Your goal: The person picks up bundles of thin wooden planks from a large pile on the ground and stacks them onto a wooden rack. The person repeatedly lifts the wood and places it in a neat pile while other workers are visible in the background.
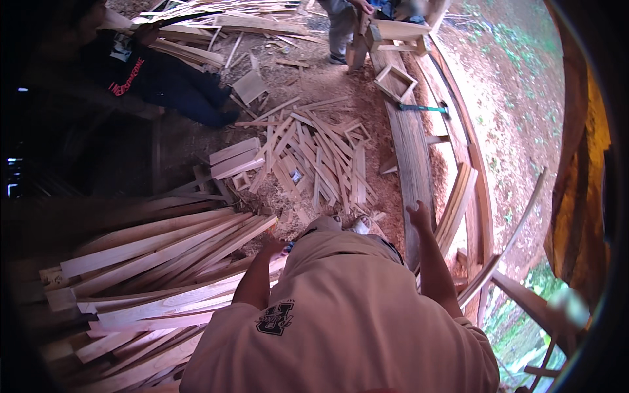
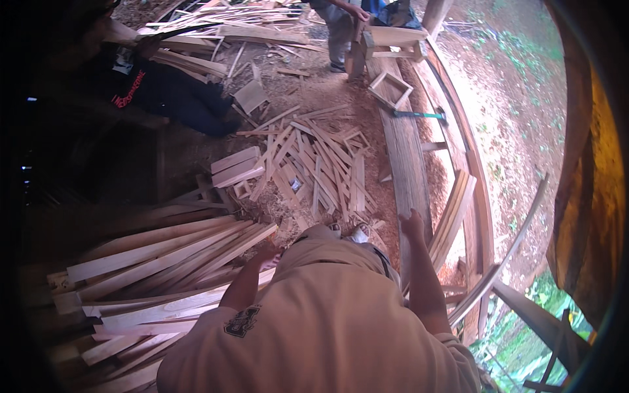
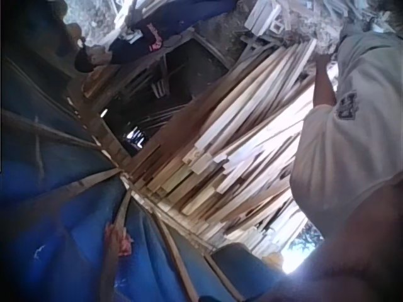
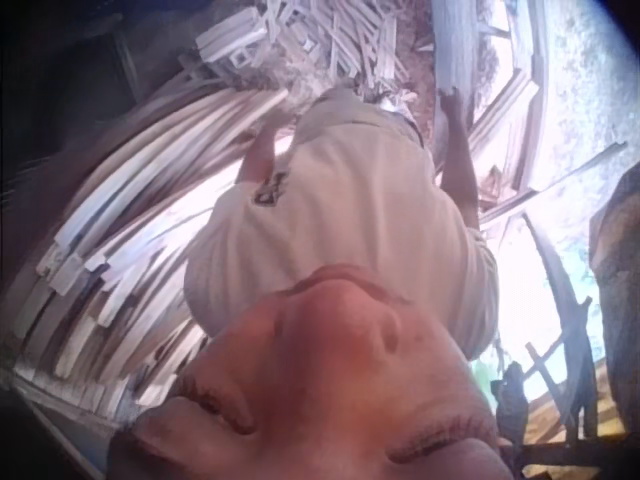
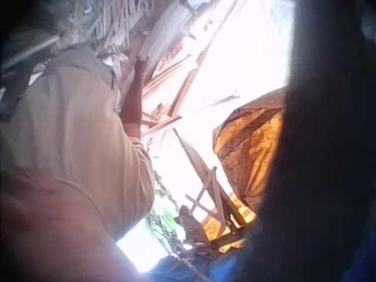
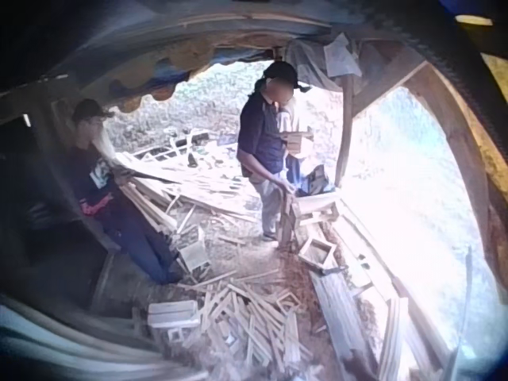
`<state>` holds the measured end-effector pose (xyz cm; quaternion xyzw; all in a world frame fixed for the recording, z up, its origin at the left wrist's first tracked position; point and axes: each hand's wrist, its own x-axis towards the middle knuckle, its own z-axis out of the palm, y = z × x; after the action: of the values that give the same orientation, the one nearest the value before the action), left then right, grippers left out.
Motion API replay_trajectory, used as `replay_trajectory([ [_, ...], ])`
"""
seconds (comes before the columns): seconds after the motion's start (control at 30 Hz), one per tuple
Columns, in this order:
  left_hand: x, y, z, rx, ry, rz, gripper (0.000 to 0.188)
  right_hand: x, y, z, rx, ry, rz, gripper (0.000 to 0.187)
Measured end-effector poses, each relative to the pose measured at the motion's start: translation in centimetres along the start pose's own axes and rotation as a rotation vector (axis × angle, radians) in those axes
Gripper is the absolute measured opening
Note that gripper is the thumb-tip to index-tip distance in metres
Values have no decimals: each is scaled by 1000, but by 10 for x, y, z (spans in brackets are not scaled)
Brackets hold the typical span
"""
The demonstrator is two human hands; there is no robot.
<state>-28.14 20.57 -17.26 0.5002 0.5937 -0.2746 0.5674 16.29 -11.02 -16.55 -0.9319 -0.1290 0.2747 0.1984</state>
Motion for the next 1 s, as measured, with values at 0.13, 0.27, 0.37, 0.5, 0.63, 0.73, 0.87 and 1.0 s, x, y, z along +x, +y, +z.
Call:
replay_trajectory([
  [0.13, 16, -60, 17, -61, -89, -27, 37, 34, -31, 15, -98, -174, -47, 80],
  [0.27, 33, -77, 33, -56, -172, -56, 38, 52, -32, 23, -67, -332, 36, 89],
  [0.37, 21, -43, 36, -49, -123, -28, 38, 45, -41, 29, -118, -269, 69, 102],
  [0.5, -7, 7, 22, -92, -11, 15, 36, 53, -50, 41, -82, -396, 203, 120],
  [0.63, -23, 12, -7, -121, 84, 22, 35, 52, -62, 40, -12, -438, 235, 123],
  [0.73, -7, -10, -27, -65, 80, 16, 35, 61, -47, 55, -72, -351, 276, 118],
  [0.87, 88, -90, -60, 391, -61, 249, 33, 57, -74, 21, 71, -534, 404, 117],
  [1.0, 82, -21, -82, 72, -97, 11, 31, 59, -55, 30, 99, -404, 348, 116],
])
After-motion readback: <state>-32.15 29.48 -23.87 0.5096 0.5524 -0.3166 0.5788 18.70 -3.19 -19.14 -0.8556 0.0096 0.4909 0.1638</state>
